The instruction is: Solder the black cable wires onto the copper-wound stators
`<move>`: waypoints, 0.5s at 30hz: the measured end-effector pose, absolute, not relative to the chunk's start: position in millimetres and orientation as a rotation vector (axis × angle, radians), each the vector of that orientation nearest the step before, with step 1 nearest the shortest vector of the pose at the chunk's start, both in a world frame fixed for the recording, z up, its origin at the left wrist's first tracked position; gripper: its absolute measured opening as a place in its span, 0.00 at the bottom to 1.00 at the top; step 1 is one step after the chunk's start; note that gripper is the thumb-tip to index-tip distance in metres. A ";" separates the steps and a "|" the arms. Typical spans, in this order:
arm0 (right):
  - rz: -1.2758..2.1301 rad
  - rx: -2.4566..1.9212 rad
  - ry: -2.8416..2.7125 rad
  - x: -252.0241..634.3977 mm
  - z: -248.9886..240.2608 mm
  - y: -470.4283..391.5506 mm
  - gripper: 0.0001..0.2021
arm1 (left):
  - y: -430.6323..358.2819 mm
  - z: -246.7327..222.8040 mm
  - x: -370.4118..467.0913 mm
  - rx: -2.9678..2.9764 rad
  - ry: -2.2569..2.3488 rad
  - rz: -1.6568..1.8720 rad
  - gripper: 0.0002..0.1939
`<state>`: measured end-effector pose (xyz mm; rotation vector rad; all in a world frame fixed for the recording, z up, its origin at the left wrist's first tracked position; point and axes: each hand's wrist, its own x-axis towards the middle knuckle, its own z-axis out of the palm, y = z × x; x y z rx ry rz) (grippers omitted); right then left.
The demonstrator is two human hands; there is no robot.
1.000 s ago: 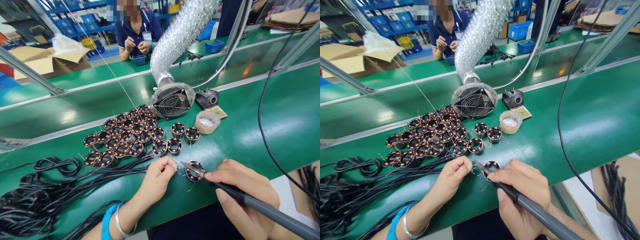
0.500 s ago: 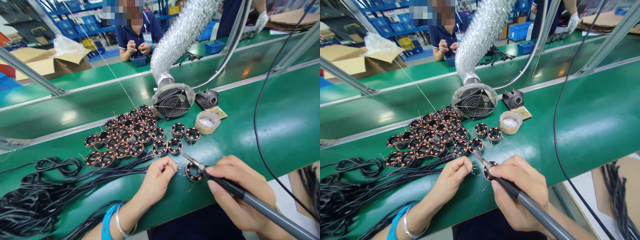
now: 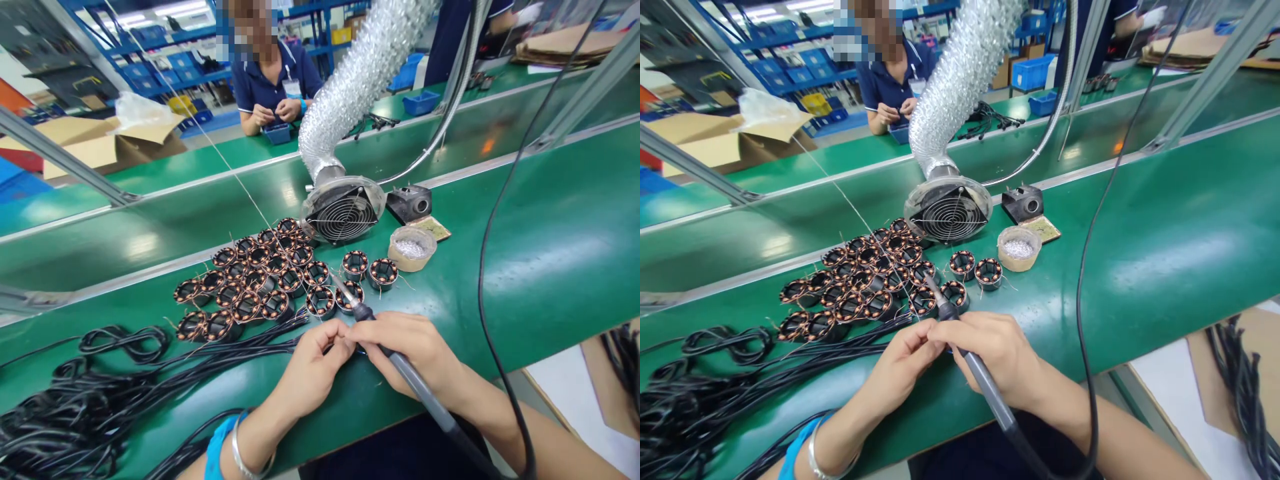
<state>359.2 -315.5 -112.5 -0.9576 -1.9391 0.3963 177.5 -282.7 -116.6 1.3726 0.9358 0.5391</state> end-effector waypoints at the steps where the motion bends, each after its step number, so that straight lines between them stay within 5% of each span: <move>1: 0.372 -0.953 -1.930 359.4 -112.4 -315.8 0.14 | -282.5 -115.4 176.8 1.388 0.923 0.526 0.14; 15: 0.387 -1.043 -1.835 366.9 -121.0 -330.2 0.14 | -295.8 -116.5 187.9 1.124 1.137 0.546 0.10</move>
